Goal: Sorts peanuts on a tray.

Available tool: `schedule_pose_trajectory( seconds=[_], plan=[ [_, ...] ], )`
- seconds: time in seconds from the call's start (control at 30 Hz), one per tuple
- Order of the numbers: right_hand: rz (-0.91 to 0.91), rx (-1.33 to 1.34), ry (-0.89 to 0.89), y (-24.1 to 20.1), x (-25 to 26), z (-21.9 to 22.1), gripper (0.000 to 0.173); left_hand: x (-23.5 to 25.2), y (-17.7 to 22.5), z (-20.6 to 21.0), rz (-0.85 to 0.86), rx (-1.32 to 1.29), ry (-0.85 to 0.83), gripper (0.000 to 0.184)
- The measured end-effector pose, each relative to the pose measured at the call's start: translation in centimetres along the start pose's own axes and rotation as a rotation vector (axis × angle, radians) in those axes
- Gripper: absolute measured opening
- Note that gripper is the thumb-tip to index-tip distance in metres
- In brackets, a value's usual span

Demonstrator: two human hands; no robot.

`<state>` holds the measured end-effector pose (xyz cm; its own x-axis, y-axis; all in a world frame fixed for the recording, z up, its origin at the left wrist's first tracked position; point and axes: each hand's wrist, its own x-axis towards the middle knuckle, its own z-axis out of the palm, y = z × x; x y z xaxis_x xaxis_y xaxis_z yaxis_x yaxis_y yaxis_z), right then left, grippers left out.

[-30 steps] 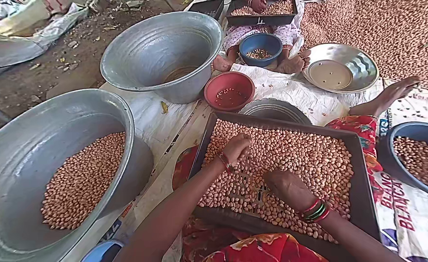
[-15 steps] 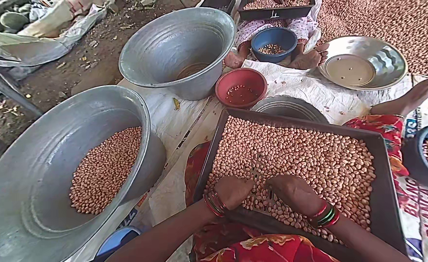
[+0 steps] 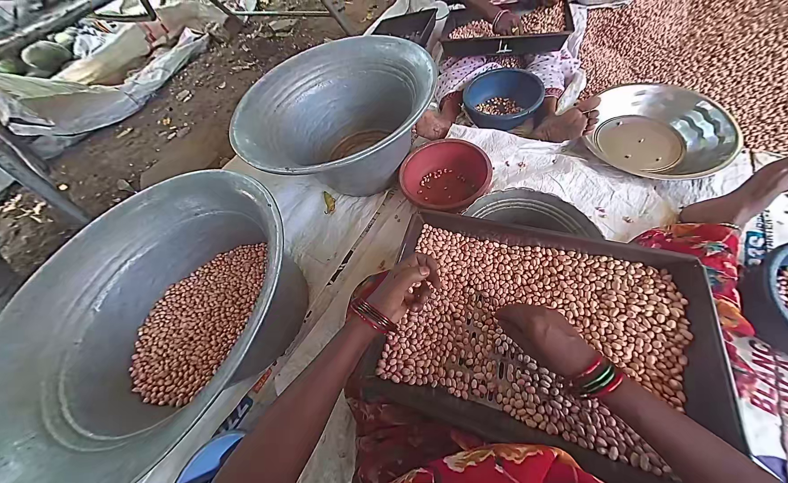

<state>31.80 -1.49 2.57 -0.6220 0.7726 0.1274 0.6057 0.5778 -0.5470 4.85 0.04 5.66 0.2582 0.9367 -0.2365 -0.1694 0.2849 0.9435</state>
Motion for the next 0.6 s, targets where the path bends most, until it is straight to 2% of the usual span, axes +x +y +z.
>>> schedule_pose_trajectory(
  seconds=[0.07, 0.1, 0.17, 0.27, 0.37, 0.5, 0.6],
  plan=[
    [-0.001, 0.006, 0.07, 0.2, 1.2, -0.2, 0.023, 1.4, 1.1, 1.0, -0.044, 0.409, 0.148, 0.019],
    [0.009, 0.011, 0.085, 0.2, 1.6, -0.4, 0.023, 2.3, 1.6, 1.7, -0.09, 0.698, 0.145, 0.024],
    [0.034, 0.013, 0.084, 0.1, 2.1, -0.7, 0.024, 4.0, 2.2, 3.2, -0.219, 1.133, 0.004, 0.038],
    [0.072, 0.009, 0.059, -0.1, 1.8, -0.9, 0.025, 6.6, 1.3, 4.8, -0.359, 1.479, -0.106, 0.045],
    [0.091, -0.005, 0.055, 0.2, 1.1, -1.1, 0.024, 7.1, 1.4, 4.9, -0.322, 1.449, -0.105, 0.043],
    [0.084, -0.087, 0.165, 1.7, 3.3, -1.5, 0.024, 5.7, 1.5, 3.8, -0.14, 1.105, 0.063, 0.045],
    [0.269, -0.02, -0.041, 1.8, 8.0, -2.4, 0.041, 4.5, 0.0, 2.8, 0.057, 0.774, 0.33, 0.035]
  ],
)
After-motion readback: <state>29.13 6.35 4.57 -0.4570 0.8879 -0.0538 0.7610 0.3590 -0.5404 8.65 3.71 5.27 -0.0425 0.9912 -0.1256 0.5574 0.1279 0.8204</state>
